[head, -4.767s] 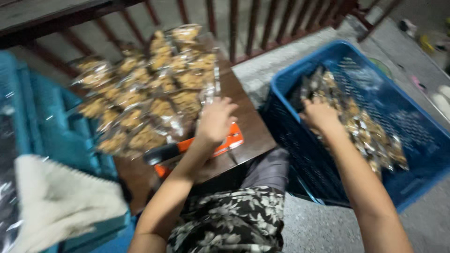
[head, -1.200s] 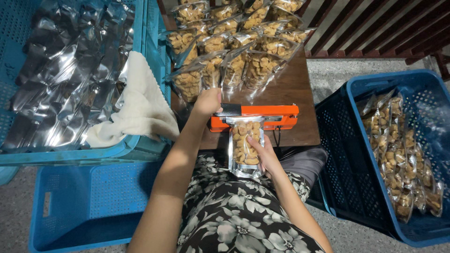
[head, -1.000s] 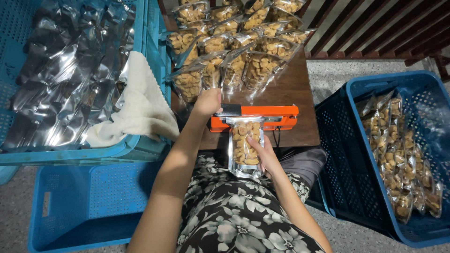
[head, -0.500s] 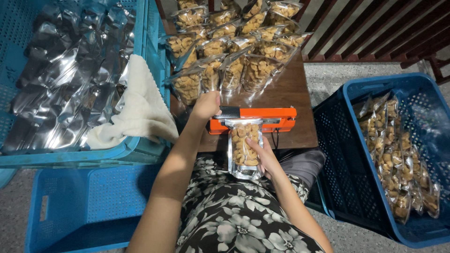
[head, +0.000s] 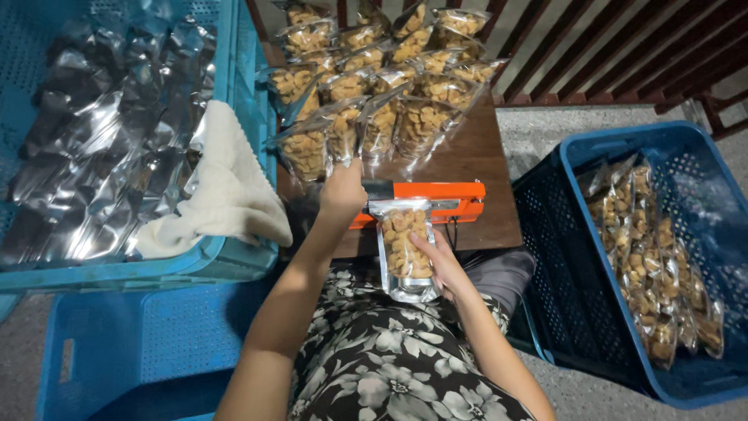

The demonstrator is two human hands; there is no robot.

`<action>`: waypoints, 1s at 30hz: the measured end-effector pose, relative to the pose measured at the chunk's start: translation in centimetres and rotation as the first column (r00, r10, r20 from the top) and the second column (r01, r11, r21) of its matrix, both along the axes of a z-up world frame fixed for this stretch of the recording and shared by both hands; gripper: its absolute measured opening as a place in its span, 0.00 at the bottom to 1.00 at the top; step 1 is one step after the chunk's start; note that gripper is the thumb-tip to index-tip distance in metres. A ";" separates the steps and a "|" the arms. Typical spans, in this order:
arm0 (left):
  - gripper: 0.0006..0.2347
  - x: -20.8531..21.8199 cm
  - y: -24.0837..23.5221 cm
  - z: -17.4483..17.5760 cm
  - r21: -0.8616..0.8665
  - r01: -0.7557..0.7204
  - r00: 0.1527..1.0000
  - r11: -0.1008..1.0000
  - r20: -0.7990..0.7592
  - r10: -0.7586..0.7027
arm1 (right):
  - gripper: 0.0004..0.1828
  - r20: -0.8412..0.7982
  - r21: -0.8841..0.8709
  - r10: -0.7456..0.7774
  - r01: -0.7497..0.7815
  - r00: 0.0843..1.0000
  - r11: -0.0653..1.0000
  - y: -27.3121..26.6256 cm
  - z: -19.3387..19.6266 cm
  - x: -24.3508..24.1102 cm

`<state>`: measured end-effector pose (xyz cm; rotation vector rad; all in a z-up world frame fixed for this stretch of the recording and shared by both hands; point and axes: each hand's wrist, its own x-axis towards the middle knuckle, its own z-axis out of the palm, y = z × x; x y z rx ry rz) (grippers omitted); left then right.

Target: The person uses an orange handheld heat sealer to seal clear plastic bags filled with snacks. They pick up each bag, seal the top, and place the finished package into a blue basket.

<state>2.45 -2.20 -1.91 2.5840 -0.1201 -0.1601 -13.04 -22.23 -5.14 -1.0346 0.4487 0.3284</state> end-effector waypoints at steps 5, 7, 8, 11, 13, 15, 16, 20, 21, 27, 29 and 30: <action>0.10 -2.8 0.2 5.3 -0.215 0.081 0.978 0.973 0.207 -0.036 | 0.32 -0.046 -0.004 0.024 -0.024 0.999 1.000 -2.5 0.4 -1.7; 0.09 -4.2 -0.9 7.0 -0.157 0.105 0.839 0.982 0.544 -0.003 | 0.31 -0.052 0.049 -0.001 0.003 0.999 0.999 -3.5 1.1 -3.0; 0.08 -5.0 -1.7 7.7 -0.125 0.116 0.726 0.985 0.688 0.002 | 0.30 -0.041 0.067 -0.024 0.026 0.999 0.997 -4.1 1.5 -3.7; 0.09 -7.9 -4.3 8.6 -0.087 0.187 0.595 0.978 0.803 -0.043 | 0.31 0.013 0.074 -0.119 0.117 0.993 0.990 -5.6 2.6 -5.9; 0.11 -8.8 -6.4 8.3 -0.381 0.377 0.821 0.844 0.560 -0.113 | 0.35 0.088 0.015 -0.209 0.209 0.974 0.978 -6.7 3.7 -7.5; 0.14 -8.7 -9.0 7.6 -0.654 0.361 0.932 0.665 0.286 -0.224 | 0.39 0.182 -0.099 -0.241 0.262 0.953 0.960 -7.8 4.7 -8.4; 0.14 -8.6 -10.5 7.3 -0.756 0.285 0.951 0.589 0.146 -0.272 | 0.42 0.229 -0.154 -0.258 0.297 0.939 0.942 -8.3 5.3 -8.8; 0.09 -7.1 -16.6 8.1 -0.813 0.239 0.911 0.531 -0.001 -0.412 | 0.46 0.404 -0.387 -0.175 0.341 0.898 0.857 -11.7 7.4 -10.0; 0.08 -6.6 -18.2 8.8 -0.823 0.316 0.877 0.472 0.063 -0.477 | 0.46 0.406 -0.399 -0.189 0.360 0.894 0.843 -13.0 8.1 -10.0; 0.05 -4.0 -28.7 14.6 -0.517 0.822 0.541 0.240 0.572 -0.617 | 0.42 0.672 -0.417 -0.161 0.549 0.723 0.724 -23.2 16.4 -10.1; 0.05 -3.3 -32.9 15.9 -0.439 0.888 0.418 0.137 0.646 -0.638 | 0.44 0.639 -0.584 -0.069 0.542 0.766 0.605 -25.6 19.3 -9.6; 0.04 -3.0 -35.1 16.3 -0.413 0.905 0.376 0.100 0.668 -0.642 | 0.44 0.599 -0.724 0.055 0.511 0.799 0.463 -26.8 20.1 -9.0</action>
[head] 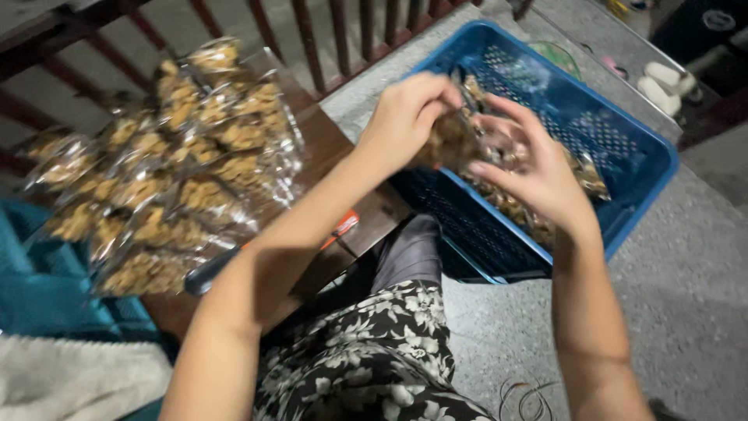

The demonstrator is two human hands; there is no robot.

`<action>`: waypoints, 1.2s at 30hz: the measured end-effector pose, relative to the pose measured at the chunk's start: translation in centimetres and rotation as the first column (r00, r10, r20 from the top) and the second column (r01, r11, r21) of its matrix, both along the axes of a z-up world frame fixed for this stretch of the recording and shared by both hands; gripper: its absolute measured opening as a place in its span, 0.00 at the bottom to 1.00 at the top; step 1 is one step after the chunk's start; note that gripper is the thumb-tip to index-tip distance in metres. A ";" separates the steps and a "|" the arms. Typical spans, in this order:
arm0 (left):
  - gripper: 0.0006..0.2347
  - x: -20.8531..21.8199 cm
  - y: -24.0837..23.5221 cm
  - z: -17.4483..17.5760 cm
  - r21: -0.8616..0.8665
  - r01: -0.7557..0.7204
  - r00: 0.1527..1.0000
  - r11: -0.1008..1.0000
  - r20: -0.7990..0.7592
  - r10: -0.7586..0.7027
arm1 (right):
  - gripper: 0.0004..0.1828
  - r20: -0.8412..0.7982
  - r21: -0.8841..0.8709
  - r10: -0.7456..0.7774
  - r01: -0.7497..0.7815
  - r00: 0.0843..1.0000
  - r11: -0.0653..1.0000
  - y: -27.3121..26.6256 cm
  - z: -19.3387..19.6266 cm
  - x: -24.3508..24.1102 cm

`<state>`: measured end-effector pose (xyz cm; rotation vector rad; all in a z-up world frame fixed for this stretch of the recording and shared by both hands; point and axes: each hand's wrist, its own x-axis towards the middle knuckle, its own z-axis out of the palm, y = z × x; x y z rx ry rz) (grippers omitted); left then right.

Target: The person uses an orange handheld heat sealer to seal clear plastic bags filled with snacks. They pick up each bag, seal the top, and place the finished package into a blue basket.

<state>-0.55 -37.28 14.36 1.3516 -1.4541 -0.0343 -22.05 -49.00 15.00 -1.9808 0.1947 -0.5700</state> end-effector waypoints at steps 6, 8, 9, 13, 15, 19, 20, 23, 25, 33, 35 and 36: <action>0.06 1.6 -10.0 -3.6 0.090 0.012 0.993 0.996 0.116 -0.022 | 0.36 -0.129 -0.422 -0.363 0.281 0.923 0.862 -5.7 -4.1 4.8; 0.10 2.0 -11.8 -6.8 0.164 -0.060 0.988 0.985 0.149 0.036 | 0.35 -0.038 -0.414 -0.386 0.337 0.922 0.846 -7.1 -7.7 5.8; 0.13 2.4 -12.4 -8.5 0.193 -0.108 0.982 0.975 0.175 0.074 | 0.34 -0.067 -0.450 -0.386 0.317 0.920 0.835 -8.1 -9.6 6.4; 0.19 3.4 -13.9 -15.0 0.420 -0.207 0.978 0.884 0.116 0.174 | 0.32 -0.119 -0.548 -0.443 0.314 0.888 0.775 -10.6 -17.6 9.4; 0.21 3.4 -14.5 -17.6 0.577 -0.274 0.962 0.769 0.154 0.227 | 0.28 -0.219 -0.571 -0.469 0.277 0.856 0.773 -11.7 -21.2 11.1; 0.19 3.1 -15.0 -20.0 0.754 -0.389 0.921 0.529 0.321 0.220 | 0.22 -0.355 -0.733 -0.501 0.097 0.789 0.673 -13.5 -28.8 13.6; 0.17 2.8 -15.2 -20.2 0.788 -0.396 0.918 0.471 0.354 0.180 | 0.20 -0.333 -0.781 -0.509 0.071 0.794 0.620 -13.9 -30.6 14.0; 0.12 1.6 -15.0 -20.3 0.815 -0.381 0.920 0.437 0.382 0.089 | 0.24 -0.337 -0.870 -0.521 -0.048 0.784 0.490 -14.8 -33.8 14.7; 0.12 1.8 -14.9 -20.3 0.837 -0.381 0.917 0.392 0.396 0.045 | 0.25 -0.314 -0.898 -0.543 -0.057 0.778 0.437 -15.2 -34.5 15.1; 0.10 3.4 -13.7 -23.0 0.810 -0.439 0.881 0.388 0.474 0.007 | 0.18 -0.235 -0.922 -0.619 0.030 0.749 0.386 -14.3 -32.0 13.9; 0.10 4.4 -13.3 -22.9 0.791 -0.435 0.879 0.429 0.476 0.015 | 0.28 -0.296 -0.839 -0.592 0.093 0.750 0.536 -13.9 -30.1 13.5; 0.10 4.9 -12.9 -22.8 0.782 -0.434 0.880 0.447 0.475 0.024 | 0.33 -0.324 -0.787 -0.571 0.120 0.754 0.605 -13.5 -29.1 13.3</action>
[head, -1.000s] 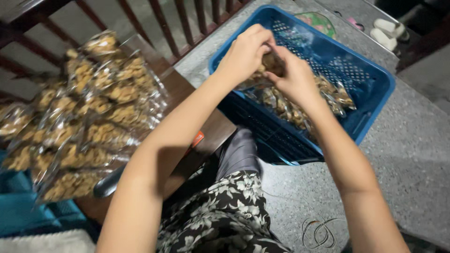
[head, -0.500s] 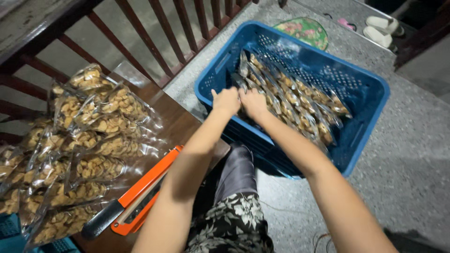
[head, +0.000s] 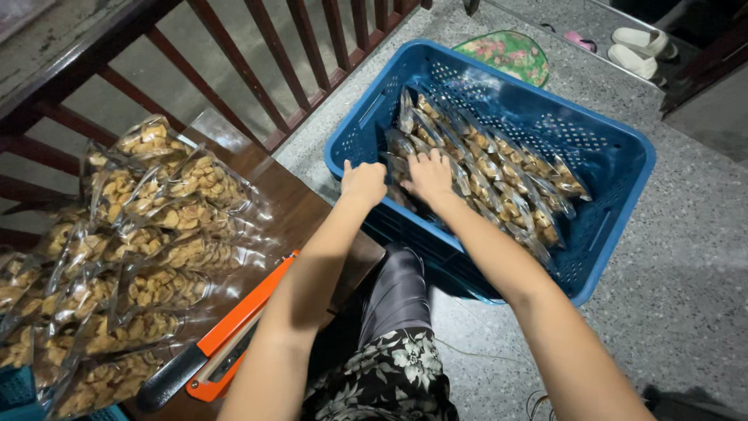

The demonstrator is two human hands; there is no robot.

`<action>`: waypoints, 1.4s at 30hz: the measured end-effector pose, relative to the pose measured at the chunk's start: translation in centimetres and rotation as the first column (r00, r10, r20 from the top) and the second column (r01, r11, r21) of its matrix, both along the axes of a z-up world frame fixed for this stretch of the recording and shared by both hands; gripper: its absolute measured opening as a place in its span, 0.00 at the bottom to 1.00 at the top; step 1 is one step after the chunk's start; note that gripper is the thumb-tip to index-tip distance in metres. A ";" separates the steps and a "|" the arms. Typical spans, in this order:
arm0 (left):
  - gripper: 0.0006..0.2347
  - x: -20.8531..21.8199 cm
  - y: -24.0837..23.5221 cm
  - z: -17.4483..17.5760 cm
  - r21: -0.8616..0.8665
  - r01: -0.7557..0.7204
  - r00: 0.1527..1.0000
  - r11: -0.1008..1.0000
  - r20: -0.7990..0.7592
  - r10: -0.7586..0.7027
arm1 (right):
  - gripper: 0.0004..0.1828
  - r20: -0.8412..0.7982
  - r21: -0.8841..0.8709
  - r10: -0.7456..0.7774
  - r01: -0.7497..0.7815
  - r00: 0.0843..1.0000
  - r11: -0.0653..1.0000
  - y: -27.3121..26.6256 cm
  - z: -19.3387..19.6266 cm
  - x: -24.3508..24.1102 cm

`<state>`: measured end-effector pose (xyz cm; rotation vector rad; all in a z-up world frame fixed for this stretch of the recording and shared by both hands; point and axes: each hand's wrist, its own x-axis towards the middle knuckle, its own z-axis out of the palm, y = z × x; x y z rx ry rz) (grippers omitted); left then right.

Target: The person uses an orange handheld heat sealer to seal clear plastic bags filled with snacks. They pick up each bag, seal the top, and place the finished package into a blue basket.

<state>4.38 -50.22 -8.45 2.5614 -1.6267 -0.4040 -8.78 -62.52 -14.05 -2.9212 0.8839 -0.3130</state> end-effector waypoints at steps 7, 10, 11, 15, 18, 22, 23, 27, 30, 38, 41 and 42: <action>0.10 2.3 1.3 0.1 -0.245 -0.096 0.991 0.965 -0.118 0.069 | 0.24 0.245 0.672 0.175 -0.297 0.954 0.679 -1.1 -2.6 2.2; 0.08 2.4 1.6 1.2 -0.292 -0.115 0.988 0.949 -0.133 0.079 | 0.28 0.003 0.644 0.350 -0.270 0.937 0.716 -1.2 -7.9 4.9; 0.08 2.2 1.9 1.8 -0.307 -0.118 0.988 0.944 -0.129 0.081 | 0.32 -0.119 0.629 0.361 -0.211 0.925 0.748 -1.5 -8.8 5.5; 0.08 1.4 3.8 4.7 -0.441 -0.181 0.969 0.879 -0.235 0.082 | 0.47 -0.232 0.686 0.415 -0.155 0.880 0.711 -1.2 -9.2 6.0; 0.07 0.5 5.7 6.7 -0.571 -0.191 0.959 0.798 -0.281 0.028 | 0.38 -0.278 0.774 0.278 0.043 0.919 0.631 -0.1 -7.5 5.6; 0.07 -1.0 8.9 8.6 -0.630 -0.279 0.916 0.725 -0.402 0.003 | 0.35 -0.077 0.636 0.243 -0.141 0.967 0.759 -0.1 -6.5 8.1; 0.07 -1.3 9.8 9.0 -0.639 -0.282 0.917 0.716 -0.398 0.006 | 0.34 -0.045 0.606 0.192 -0.126 0.980 0.785 -0.2 -6.2 9.2; 0.08 -1.9 11.9 10.3 -0.628 -0.309 0.893 0.715 -0.450 -0.009 | 0.26 -0.151 0.406 0.088 -0.019 0.985 0.914 -0.8 -5.7 12.7; 0.07 -2.5 12.8 11.2 -0.650 -0.296 0.905 0.700 -0.425 -0.011 | 0.14 -0.082 0.175 0.071 -0.056 0.994 0.983 -1.6 -8.8 12.9; 0.07 -3.6 14.5 13.0 -0.669 -0.236 0.929 0.705 -0.369 -0.040 | 0.22 0.039 -0.209 -0.064 0.071 0.997 0.975 -3.3 -12.0 13.9; 0.07 -4.1 15.2 13.5 -0.676 -0.223 0.929 0.702 -0.367 -0.059 | 0.42 0.020 -0.040 -0.035 0.036 0.999 0.999 -1.1 -8.5 12.8; 0.07 -4.3 15.4 13.5 -0.678 -0.221 0.926 0.701 -0.372 -0.068 | 0.50 0.002 0.067 -0.028 0.028 1.000 0.997 -0.5 -6.3 12.0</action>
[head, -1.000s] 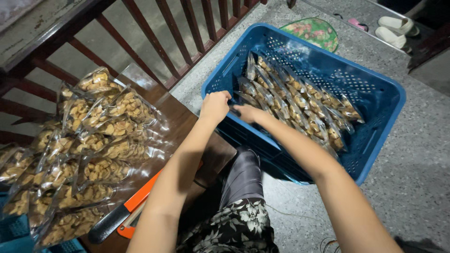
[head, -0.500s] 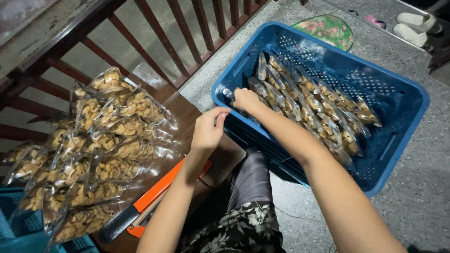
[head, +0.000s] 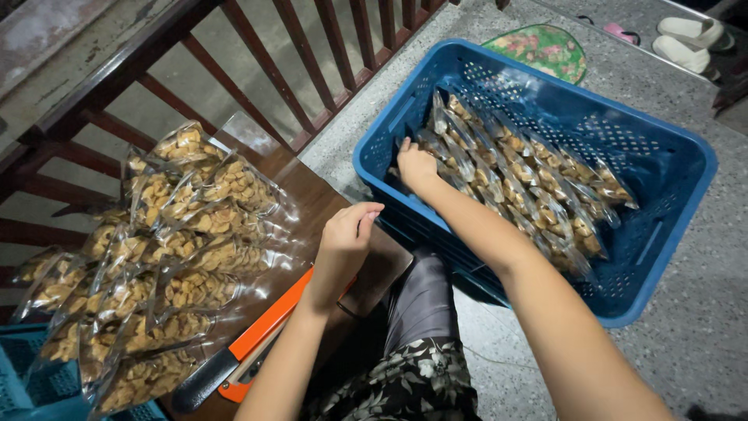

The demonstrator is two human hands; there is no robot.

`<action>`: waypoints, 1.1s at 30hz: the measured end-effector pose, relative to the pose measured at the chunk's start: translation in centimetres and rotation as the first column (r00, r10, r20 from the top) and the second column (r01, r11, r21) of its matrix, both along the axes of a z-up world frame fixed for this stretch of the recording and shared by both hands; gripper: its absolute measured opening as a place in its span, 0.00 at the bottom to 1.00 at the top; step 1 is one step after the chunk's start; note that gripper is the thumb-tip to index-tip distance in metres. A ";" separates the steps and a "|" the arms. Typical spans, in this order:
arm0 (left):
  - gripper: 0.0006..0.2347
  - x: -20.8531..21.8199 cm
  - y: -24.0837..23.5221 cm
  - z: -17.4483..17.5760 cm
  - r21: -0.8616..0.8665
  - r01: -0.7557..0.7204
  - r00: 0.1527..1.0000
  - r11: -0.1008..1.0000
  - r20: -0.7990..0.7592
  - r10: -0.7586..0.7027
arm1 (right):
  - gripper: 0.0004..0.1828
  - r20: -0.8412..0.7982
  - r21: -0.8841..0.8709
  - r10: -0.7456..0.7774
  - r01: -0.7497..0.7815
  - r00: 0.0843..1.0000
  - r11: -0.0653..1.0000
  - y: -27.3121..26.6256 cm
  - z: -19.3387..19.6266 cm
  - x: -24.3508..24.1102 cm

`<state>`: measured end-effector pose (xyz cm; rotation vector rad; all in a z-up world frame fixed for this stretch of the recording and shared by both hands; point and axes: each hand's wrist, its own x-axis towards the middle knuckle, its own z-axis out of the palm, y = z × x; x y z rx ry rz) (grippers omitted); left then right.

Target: The person uses an orange handheld heat sealer to seal clear plastic bags filled with snacks. They pick up each bag, seal the top, and place the finished package into a blue basket.

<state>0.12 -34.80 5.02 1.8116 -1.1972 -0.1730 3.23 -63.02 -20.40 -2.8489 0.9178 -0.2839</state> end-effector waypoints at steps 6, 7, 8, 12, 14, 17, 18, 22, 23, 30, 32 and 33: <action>0.06 1.2 0.3 -1.7 -0.051 0.039 0.998 0.998 0.056 -0.037 | 0.23 0.208 0.384 0.021 -0.101 0.978 0.918 -0.2 11.0 -7.1; 0.06 1.5 0.2 -1.9 -0.014 0.032 0.999 0.999 0.015 -0.032 | 0.23 0.273 0.430 0.020 -0.141 0.962 0.892 -1.1 12.4 -8.9; 0.07 1.8 -0.2 -2.2 0.019 0.029 0.999 0.999 -0.024 -0.028 | 0.23 0.338 0.468 0.014 -0.181 0.941 0.865 -2.1 13.7 -11.1; 0.08 2.1 -2.8 -2.9 0.077 0.070 0.995 0.995 -0.083 -0.064 | 0.21 0.369 0.612 -0.009 -0.235 0.929 0.755 -4.2 17.5 -18.9; 0.08 1.9 -4.6 -3.3 0.112 0.078 0.995 0.991 -0.064 -0.072 | 0.20 0.359 0.648 -0.043 -0.215 0.932 0.730 -4.3 18.3 -22.5; 0.09 1.4 -6.9 -4.2 0.107 0.107 0.993 0.988 -0.054 -0.102 | 0.20 0.398 0.693 -0.153 -0.186 0.905 0.697 -4.4 17.8 -27.3; 0.09 1.2 -7.5 -4.5 0.100 0.117 0.992 0.988 -0.051 -0.113 | 0.19 0.425 0.695 -0.199 -0.178 0.883 0.697 -4.6 17.1 -28.6; 0.09 0.5 -9.1 -5.6 0.152 0.158 0.987 0.976 -0.042 -0.154 | 0.20 0.522 0.819 -0.459 -0.273 0.719 0.505 -6.0 13.4 -31.5; 0.09 0.3 -9.4 -5.7 0.146 0.167 0.986 0.975 -0.037 -0.163 | 0.19 0.523 0.814 -0.467 -0.254 0.713 0.523 -6.2 12.7 -31.8; 0.10 -0.9 -10.9 -6.7 0.227 0.149 0.988 0.962 0.014 -0.157 | 0.13 0.511 0.518 -0.432 0.134 0.743 0.845 -3.6 15.8 -32.8; 0.10 -0.9 -11.3 -7.2 0.277 0.153 0.987 0.949 0.013 -0.163 | 0.11 0.503 0.451 -0.451 0.221 0.738 0.865 -3.1 17.5 -33.2; 0.10 -0.9 -11.4 -7.5 0.302 0.155 0.986 0.941 0.011 -0.166 | 0.10 0.510 0.449 -0.457 0.228 0.728 0.864 -3.0 18.2 -33.4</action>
